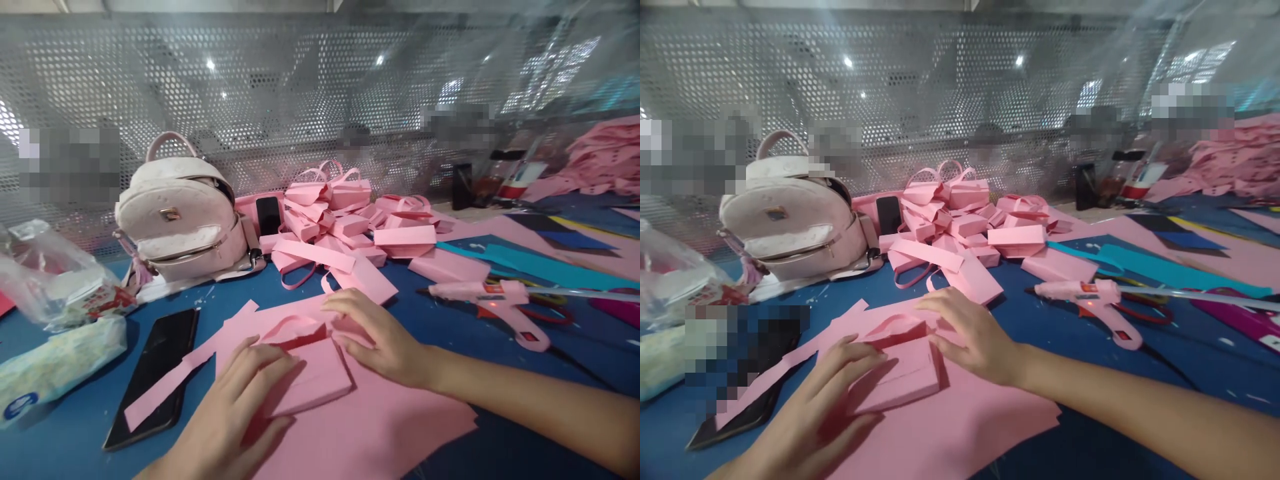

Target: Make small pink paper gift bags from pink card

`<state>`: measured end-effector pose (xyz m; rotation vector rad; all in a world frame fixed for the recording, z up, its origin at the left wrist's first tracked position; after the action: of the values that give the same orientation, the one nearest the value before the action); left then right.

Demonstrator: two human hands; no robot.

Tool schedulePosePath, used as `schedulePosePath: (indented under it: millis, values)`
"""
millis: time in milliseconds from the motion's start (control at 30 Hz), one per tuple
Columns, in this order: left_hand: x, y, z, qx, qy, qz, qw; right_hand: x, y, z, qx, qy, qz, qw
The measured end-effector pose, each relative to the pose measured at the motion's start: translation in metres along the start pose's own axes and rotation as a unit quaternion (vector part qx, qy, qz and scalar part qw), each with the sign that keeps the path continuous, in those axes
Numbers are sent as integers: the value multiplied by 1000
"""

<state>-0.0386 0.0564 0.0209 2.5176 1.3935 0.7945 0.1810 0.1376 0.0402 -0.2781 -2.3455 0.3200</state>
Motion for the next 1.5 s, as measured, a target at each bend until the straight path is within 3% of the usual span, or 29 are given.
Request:
schedulePosePath:
  millis: [167, 267, 333, 433, 500, 633, 933, 1067, 1267, 1400, 1500]
  values:
    - [-4, 14, -6, 4, -38, 74, 997, 10, -13, 7, 131, -93, 44, 986]
    - [-3, 17, -11, 17, -26, 87, 996, 12, -25, 14, 244, -100, 102, 959]
    - [-1, 13, -15, 6, 20, 52, 998, 12, -31, 17, 286, -74, 122, 948]
    - [3, -2, -15, -35, 76, -68, 994, 8, -33, 19, 264, -23, 147, 953]
    - [2, -13, -10, -91, 61, -139, 984, 5, -31, 21, 238, -12, 168, 957]
    - [-7, -21, 4, -234, 1, -216, 948, 2, -30, 23, 218, -43, 170, 960]
    - [-13, 6, 14, -149, -19, -264, 953, 6, -33, 34, 237, -94, 173, 951]
    - [-8, 1, 10, -196, 16, -260, 946, 17, -31, 33, 241, -87, 155, 954]
    - [-1, -2, 5, -296, 7, -194, 935, 28, -21, 25, 244, -133, 82, 957]
    - [-2, -5, 6, -328, -4, -176, 928, 23, -19, 26, 259, -100, 54, 959]
    - [-7, -11, 6, -290, -11, -176, 940, 16, -18, 28, 266, -62, 65, 960]
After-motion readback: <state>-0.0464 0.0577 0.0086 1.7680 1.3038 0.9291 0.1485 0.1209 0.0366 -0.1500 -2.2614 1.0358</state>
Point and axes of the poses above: each hand's wrist, its own x-axis towards the middle knuckle, its own z-axis out of the palm, y = z × x, the point moved 5 cm from there along x, towards the middle knuckle, and after that the axes turned 14 degrees about -z, right-handed, at the moved point
